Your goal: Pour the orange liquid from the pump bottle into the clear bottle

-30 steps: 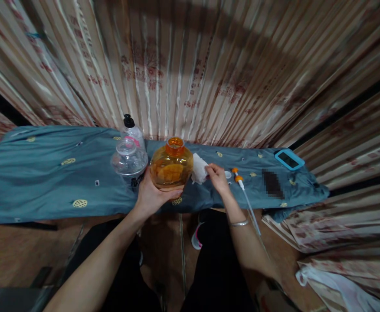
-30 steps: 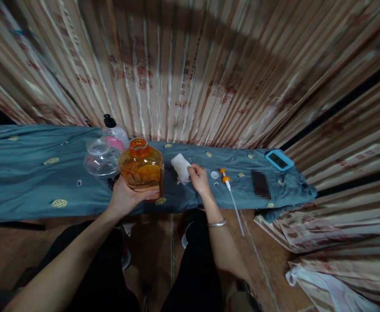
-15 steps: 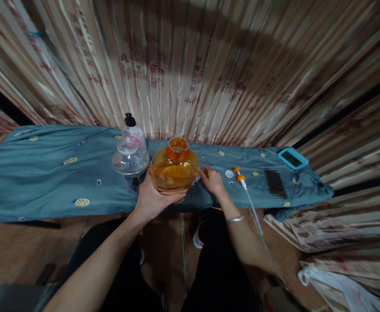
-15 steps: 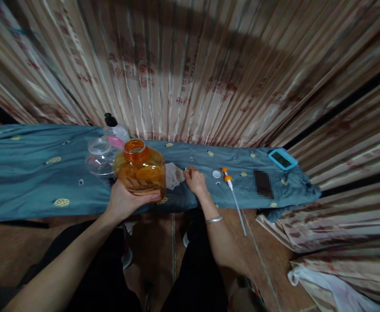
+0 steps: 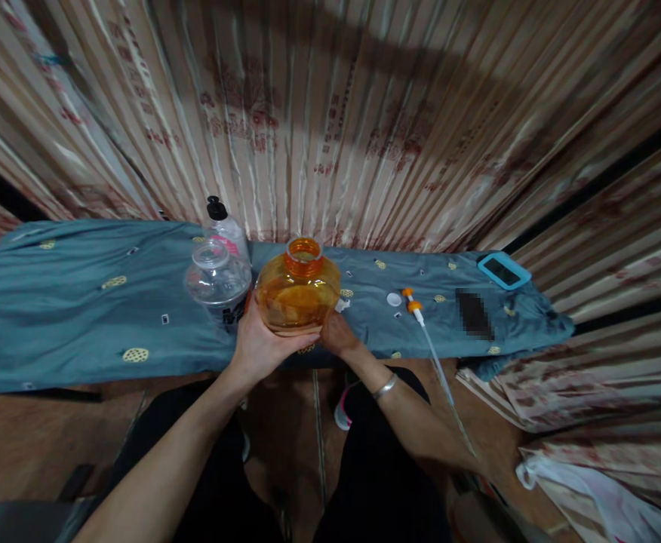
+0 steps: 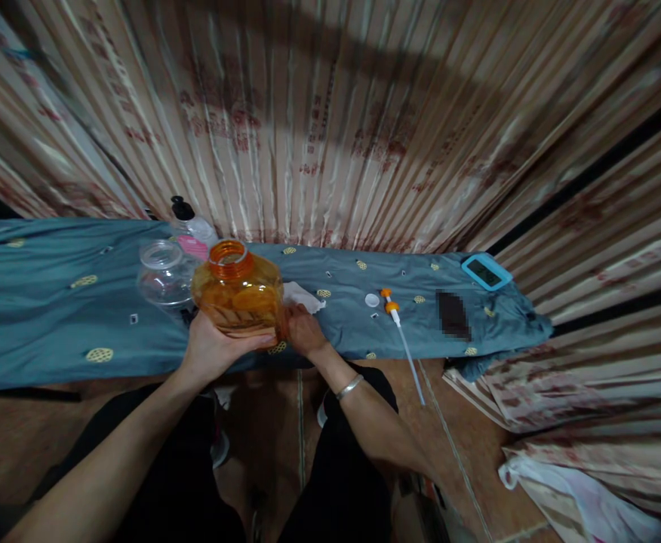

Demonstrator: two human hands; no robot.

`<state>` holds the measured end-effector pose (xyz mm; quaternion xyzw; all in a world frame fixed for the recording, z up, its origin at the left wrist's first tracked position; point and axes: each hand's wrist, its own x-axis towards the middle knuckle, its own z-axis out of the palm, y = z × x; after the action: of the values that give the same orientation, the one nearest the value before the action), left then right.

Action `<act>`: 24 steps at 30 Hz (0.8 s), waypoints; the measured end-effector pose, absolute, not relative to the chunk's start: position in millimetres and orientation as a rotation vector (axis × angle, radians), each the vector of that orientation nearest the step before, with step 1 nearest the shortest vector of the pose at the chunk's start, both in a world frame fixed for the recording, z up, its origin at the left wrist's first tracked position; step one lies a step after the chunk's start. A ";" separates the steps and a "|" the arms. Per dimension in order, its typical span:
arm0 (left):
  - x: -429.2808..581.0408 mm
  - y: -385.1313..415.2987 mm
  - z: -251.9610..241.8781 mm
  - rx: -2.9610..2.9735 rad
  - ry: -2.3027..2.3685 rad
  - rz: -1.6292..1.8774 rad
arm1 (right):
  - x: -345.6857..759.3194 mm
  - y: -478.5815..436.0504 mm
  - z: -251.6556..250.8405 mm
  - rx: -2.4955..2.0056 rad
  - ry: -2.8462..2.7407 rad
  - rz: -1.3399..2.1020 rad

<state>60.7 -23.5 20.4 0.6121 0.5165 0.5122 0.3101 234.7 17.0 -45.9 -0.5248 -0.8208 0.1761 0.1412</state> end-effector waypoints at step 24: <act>92.2 27.3 -33.1 1.444 1.366 1.401 | 289.2 18.2 -29.2 -1.632 -2.026 0.694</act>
<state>92.2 27.3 -33.1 0.5569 0.5266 0.5402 0.3475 289.2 18.2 -29.2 -0.5908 -0.7336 0.2513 0.2228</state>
